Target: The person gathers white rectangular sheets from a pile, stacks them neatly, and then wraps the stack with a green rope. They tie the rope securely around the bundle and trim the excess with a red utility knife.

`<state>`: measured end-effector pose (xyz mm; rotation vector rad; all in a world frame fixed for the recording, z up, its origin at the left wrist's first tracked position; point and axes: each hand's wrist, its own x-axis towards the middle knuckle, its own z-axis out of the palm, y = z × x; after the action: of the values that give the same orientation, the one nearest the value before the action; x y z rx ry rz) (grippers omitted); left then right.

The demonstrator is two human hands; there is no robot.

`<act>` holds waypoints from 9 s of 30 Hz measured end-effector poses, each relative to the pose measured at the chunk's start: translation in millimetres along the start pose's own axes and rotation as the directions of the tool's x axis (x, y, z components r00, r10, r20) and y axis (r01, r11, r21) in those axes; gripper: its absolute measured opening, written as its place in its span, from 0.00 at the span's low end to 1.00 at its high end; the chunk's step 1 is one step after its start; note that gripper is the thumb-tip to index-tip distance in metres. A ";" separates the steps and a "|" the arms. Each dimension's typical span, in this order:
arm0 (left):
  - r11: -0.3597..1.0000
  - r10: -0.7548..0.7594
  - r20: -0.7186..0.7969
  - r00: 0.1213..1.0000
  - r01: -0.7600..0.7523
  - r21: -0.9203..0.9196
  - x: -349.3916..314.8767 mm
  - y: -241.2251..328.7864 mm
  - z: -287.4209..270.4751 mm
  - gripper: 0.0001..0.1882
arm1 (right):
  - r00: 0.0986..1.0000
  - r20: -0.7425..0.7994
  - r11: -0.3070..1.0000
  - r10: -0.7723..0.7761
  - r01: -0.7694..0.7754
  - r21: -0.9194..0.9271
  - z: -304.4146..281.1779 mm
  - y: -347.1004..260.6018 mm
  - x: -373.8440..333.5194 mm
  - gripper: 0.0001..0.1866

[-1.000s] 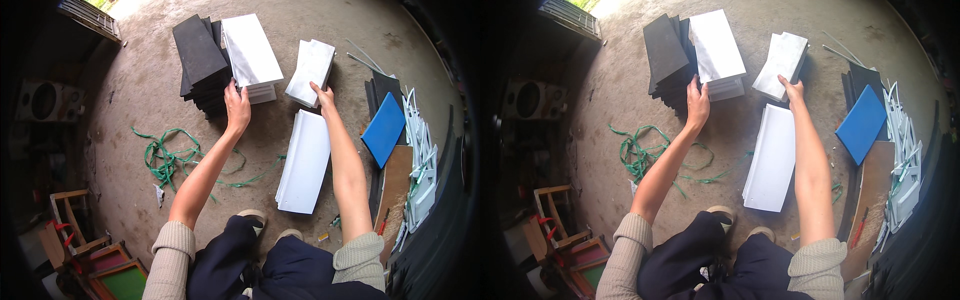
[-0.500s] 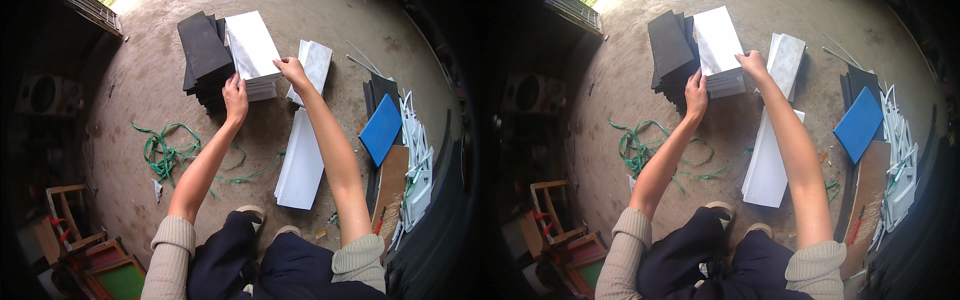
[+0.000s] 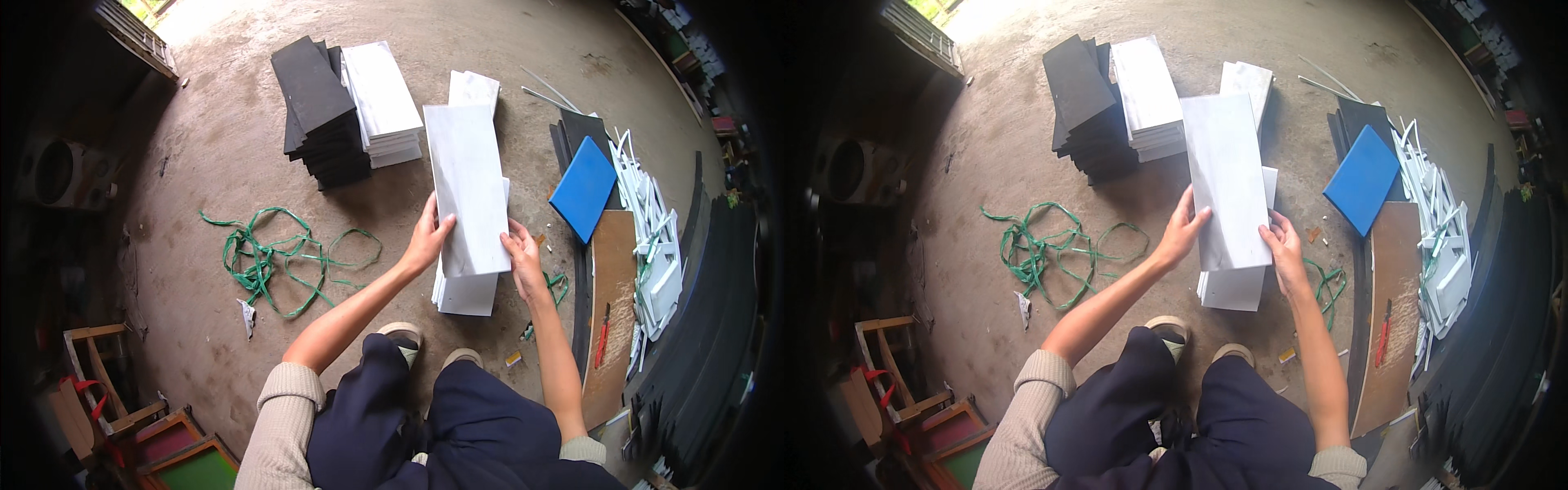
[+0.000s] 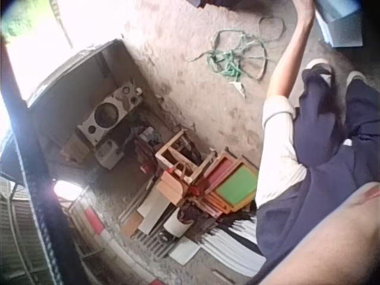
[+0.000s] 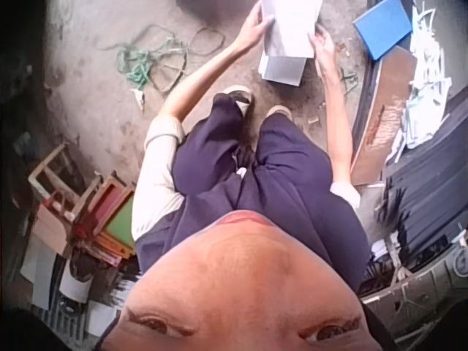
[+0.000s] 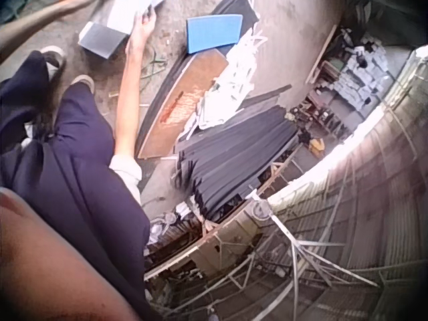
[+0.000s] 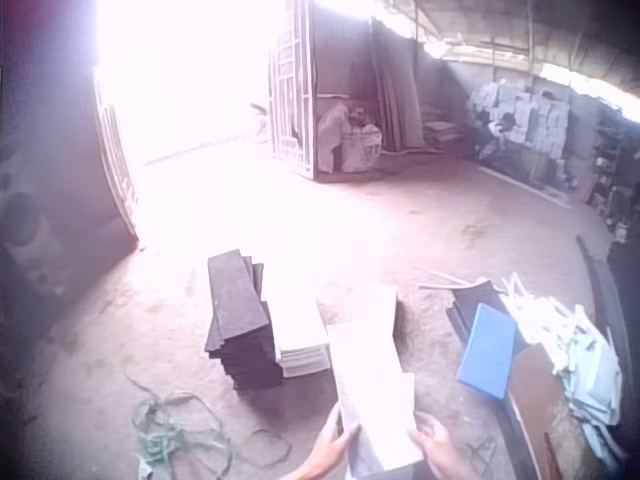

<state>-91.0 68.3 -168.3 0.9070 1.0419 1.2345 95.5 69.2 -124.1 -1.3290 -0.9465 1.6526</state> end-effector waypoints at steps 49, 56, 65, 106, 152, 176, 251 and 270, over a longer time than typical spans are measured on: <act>0.853 0.340 -0.431 0.836 -0.081 0.516 42.6 -8.3 -82.4 0.26 | 0.757 0.230 0.379 -0.611 0.535 -0.755 40.1 -2.5 86.4 0.20; 0.741 0.419 -0.374 0.827 -0.073 0.668 90.0 9.7 -95.2 0.32 | 0.979 0.049 0.691 -0.196 0.174 -0.702 133.5 -6.9 247.0 0.19; 0.700 0.437 -0.309 0.845 -0.103 0.707 80.9 2.6 -97.3 0.32 | 0.994 -0.094 0.915 0.048 -0.081 -0.394 117.0 -17.4 269.1 0.11; 0.973 0.104 0.028 0.994 -0.107 0.204 21.9 22.0 1.3 0.34 | 0.983 -0.025 0.979 -0.180 0.177 -0.100 9.1 -15.2 15.2 0.22; 0.853 0.305 -0.567 0.765 0.046 0.520 99.2 -9.9 -79.4 0.34 | 0.968 0.223 0.713 -0.114 0.236 -0.661 153.1 21.7 282.3 0.37; 0.935 0.186 -0.527 0.829 0.015 0.354 88.7 -2.1 -91.2 0.27 | 0.987 0.043 0.948 0.156 -0.138 -0.287 143.0 2.3 258.1 0.43; 0.934 -0.083 -0.264 0.961 -0.017 -0.356 92.6 2.5 -87.8 0.43 | 0.993 0.086 0.970 0.084 -0.062 -0.234 109.0 -31.4 165.7 0.31; 0.877 0.324 -0.183 0.928 -0.222 0.426 -66.2 138.7 59.3 0.48 | 0.899 0.133 0.634 -0.418 0.393 -0.666 5.3 -122.6 -123.8 0.39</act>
<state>-76.1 20.6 -11.4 1.2733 1.4388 1.4262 122.2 5.3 35.9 -1.4358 -1.8034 0.9326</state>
